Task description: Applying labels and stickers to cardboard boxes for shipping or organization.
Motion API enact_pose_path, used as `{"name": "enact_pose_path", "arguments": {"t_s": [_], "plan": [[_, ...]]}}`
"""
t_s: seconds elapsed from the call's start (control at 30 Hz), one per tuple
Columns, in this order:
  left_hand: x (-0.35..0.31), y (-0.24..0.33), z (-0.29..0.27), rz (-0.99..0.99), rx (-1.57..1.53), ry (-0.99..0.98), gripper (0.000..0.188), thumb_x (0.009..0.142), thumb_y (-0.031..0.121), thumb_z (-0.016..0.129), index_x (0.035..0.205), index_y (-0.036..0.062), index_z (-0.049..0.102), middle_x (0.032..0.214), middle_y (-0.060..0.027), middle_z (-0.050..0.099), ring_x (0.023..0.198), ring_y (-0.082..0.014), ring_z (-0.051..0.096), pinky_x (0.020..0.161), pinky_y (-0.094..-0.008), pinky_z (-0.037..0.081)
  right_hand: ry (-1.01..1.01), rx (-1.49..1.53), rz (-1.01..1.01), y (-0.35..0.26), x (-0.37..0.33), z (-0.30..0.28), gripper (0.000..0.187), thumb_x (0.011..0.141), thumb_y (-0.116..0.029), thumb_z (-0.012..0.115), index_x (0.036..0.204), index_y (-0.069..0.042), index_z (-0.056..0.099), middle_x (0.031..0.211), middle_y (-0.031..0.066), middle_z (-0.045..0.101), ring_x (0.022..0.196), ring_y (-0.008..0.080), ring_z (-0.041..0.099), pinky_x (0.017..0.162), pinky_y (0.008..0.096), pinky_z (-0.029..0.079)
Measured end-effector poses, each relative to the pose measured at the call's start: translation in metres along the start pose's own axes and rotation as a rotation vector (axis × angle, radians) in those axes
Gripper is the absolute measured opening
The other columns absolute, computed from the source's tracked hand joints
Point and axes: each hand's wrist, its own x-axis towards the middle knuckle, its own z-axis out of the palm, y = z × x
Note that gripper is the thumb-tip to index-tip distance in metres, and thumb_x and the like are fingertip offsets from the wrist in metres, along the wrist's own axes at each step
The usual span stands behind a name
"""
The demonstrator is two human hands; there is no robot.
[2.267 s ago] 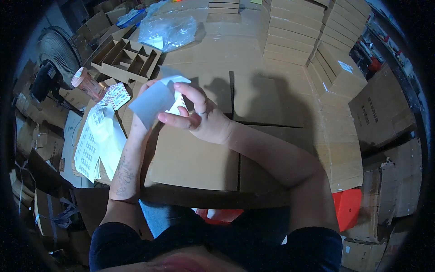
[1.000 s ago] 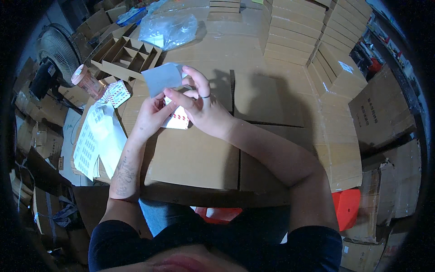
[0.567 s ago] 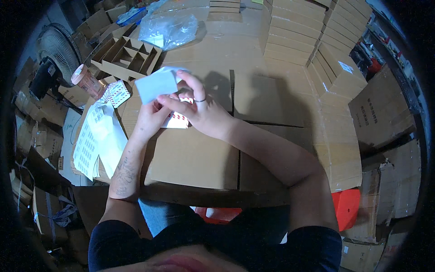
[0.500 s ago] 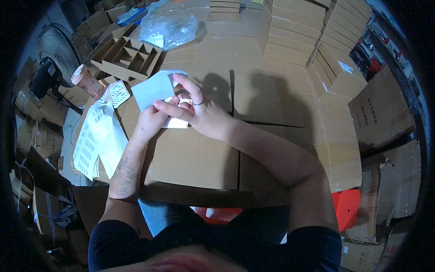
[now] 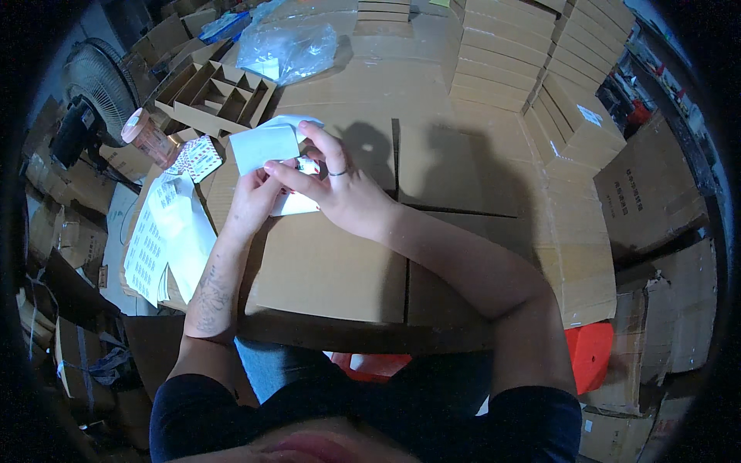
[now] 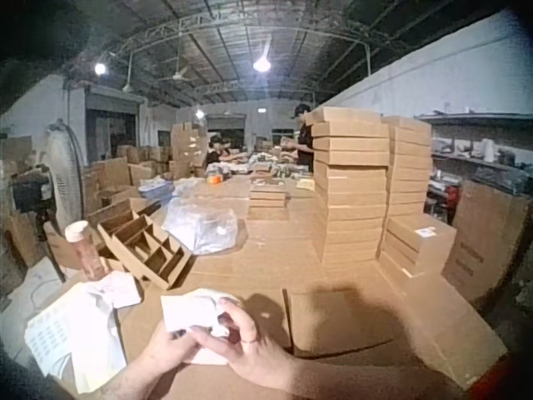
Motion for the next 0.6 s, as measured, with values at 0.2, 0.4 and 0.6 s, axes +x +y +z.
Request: {"name": "enact_pose_path", "arguments": {"t_s": [0.2,0.4,0.6], "plan": [[-0.002,0.003,0.005,0.063,-0.063,-0.118,0.029,0.095,0.016,0.059,0.119,0.0000,0.056,0.095,-0.0039,0.065,0.083,-0.0077,0.061,0.069,-0.0229,0.050,0.091,0.083,0.004,0.005,0.001,0.004,0.073,0.077,0.007,0.068,0.134,-0.032,0.045,0.139,0.0127,0.022,0.112,0.0301,0.052,0.088,0.0364,0.054],[-0.004,0.011,0.003,0.135,0.072,-0.106,0.025,0.093,0.019,0.064,0.110,0.0012,0.064,0.081,-0.0002,0.066,0.070,-0.0050,0.059,0.061,-0.0224,0.048,0.082,0.215,-0.004,0.000,0.003,0.000,0.067,0.082,0.006,0.065,0.135,-0.030,0.044,0.138,0.0124,0.022,0.107,0.0292,0.057,0.086,0.0358,0.056],[-0.007,0.016,0.003,0.113,0.138,-0.060,0.026,0.091,0.020,0.065,0.109,0.0008,0.065,0.080,-0.0029,0.068,0.071,-0.0053,0.061,0.061,-0.0231,0.049,0.022,0.213,0.037,0.000,0.003,-0.001,0.066,0.084,0.005,0.064,0.135,-0.031,0.043,0.142,0.0131,0.018,0.113,0.0314,0.056,0.092,0.0375,0.055]]}}
